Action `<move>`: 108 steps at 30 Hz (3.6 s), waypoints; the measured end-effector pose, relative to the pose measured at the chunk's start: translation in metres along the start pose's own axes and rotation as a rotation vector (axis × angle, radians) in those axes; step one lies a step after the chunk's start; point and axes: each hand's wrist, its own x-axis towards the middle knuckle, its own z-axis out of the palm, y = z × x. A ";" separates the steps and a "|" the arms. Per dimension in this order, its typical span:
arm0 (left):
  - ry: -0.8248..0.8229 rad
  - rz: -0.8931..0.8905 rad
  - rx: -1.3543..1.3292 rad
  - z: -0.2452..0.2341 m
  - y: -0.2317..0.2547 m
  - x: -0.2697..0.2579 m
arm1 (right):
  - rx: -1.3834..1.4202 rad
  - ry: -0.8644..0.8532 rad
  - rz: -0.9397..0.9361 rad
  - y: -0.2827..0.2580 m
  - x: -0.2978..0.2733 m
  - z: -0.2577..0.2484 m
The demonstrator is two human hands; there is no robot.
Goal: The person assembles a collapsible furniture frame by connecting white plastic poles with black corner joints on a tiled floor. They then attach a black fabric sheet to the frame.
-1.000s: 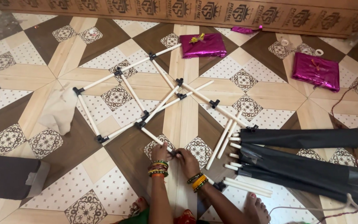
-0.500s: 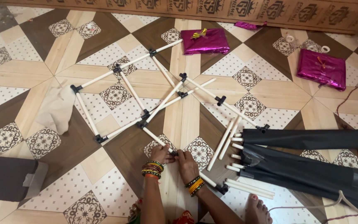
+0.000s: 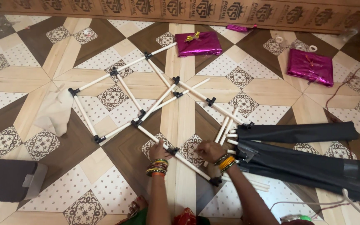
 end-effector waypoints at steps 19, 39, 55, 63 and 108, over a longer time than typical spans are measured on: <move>-0.107 0.214 0.021 0.014 0.027 -0.075 | -0.043 0.164 -0.260 -0.025 0.036 0.014; -0.321 -0.032 0.154 -0.019 0.050 -0.069 | -0.009 0.143 -0.274 -0.028 0.045 0.032; 0.104 0.104 0.076 0.007 0.033 -0.035 | 0.076 0.202 -0.235 -0.076 0.057 0.015; 0.059 0.117 0.252 -0.001 0.037 -0.036 | 0.169 0.091 -0.245 -0.069 0.071 0.027; -0.224 -0.111 0.064 -0.049 0.000 0.065 | 0.981 0.144 0.555 -0.099 0.018 0.146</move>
